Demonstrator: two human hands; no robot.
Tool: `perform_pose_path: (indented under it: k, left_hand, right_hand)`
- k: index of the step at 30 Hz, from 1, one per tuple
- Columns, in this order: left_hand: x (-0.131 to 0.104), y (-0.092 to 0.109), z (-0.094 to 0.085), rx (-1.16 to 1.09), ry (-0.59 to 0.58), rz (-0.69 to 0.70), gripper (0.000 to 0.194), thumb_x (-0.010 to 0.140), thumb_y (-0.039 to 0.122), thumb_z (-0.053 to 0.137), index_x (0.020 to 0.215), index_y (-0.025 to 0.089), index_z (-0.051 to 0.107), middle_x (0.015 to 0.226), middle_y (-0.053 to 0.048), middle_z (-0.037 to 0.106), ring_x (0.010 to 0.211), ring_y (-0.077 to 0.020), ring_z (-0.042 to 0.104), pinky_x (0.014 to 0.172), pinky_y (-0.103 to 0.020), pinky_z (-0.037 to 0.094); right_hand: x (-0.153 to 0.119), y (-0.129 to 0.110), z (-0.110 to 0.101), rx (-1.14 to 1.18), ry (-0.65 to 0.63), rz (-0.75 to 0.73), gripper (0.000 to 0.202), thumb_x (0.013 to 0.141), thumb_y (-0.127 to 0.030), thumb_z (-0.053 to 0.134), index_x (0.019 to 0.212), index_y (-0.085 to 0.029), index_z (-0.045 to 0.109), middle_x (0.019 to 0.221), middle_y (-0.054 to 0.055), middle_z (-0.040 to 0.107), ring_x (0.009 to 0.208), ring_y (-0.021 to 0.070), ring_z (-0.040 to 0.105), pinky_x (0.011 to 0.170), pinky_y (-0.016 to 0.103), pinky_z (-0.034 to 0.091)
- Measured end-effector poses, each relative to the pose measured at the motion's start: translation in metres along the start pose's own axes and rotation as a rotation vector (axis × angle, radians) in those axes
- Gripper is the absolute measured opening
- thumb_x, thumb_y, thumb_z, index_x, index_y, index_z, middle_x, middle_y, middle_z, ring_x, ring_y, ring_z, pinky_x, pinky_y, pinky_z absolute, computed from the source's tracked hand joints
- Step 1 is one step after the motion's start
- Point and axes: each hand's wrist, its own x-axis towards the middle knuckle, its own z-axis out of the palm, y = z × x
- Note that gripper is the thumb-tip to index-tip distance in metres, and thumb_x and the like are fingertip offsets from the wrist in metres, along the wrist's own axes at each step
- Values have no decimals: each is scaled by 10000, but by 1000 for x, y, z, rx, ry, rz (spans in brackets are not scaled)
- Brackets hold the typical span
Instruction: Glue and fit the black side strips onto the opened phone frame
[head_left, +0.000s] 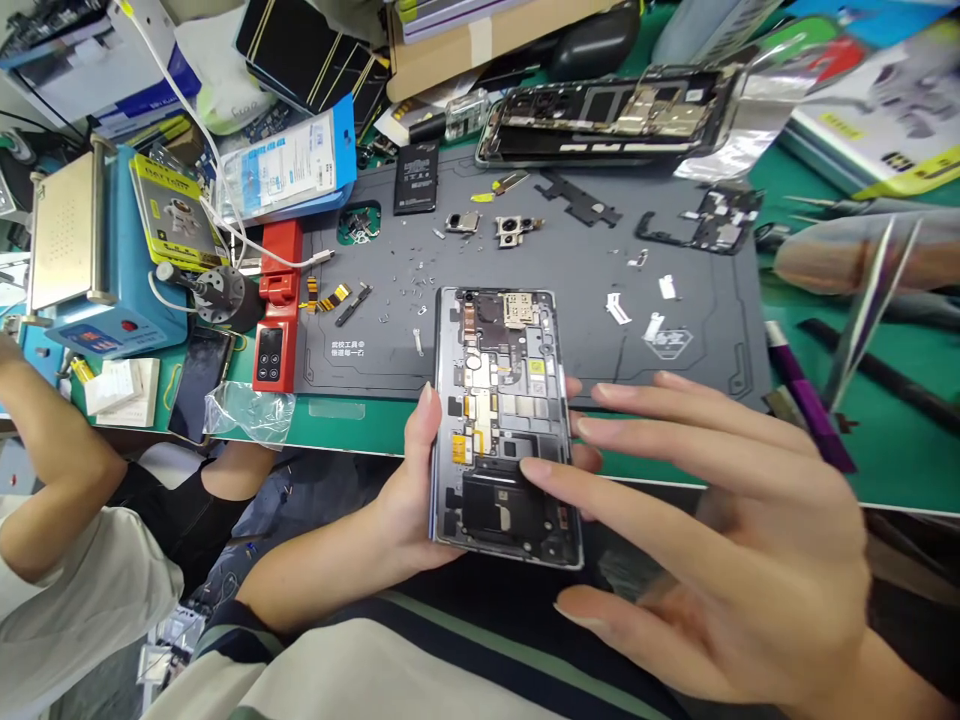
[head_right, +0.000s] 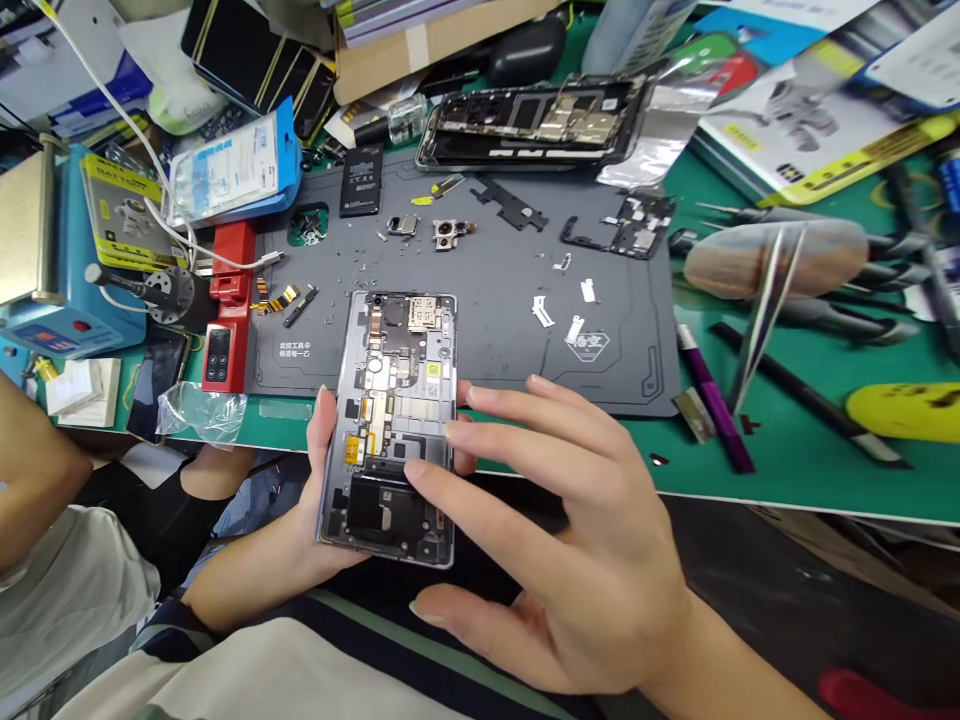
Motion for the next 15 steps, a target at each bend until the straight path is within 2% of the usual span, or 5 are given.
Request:
perform_pose_path:
  k: [3,8,12,15]
  left_hand:
    - [-1,1,-1,-11,31,6,817,827,863,761,1280,187,827,1318,-136,829,1449,-421,664,1236,-504,515]
    - [0,1,-3,-72,26,19,714,875,794,767,1236,182,835,1329,-131,829,1458,-406,663,1259,-487,493]
    - [1,0,-3,-51,49,44,850,821,842,803,1322,155,815,1356,-169,812,1411,-408,682,1217,-462,511]
    - [1,0,-3,-48,55,34,916,757,866,845,1352,171,810,1309,-158,828,1242,-358,761,1071,-395,579]
  right_hand:
    - [7,1,0,-3,3,-102,343,1118,-458,609,1278,-179,728,1290,164,637,1379,396,640,1240,612,480]
    - [9,1,4,-13,25,-93,288,1083,-396,674,1259,-174,728,1296,138,631,1391,365,639,1259,584,481]
    - [7,0,7,-12,30,-112,273,1056,-341,710,1254,-153,725,1287,126,618,1405,337,619,1323,529,423]
    - [4,1,8,7,58,-115,274,1048,-331,721,1244,-141,742,1275,128,625,1395,331,620,1328,529,416]
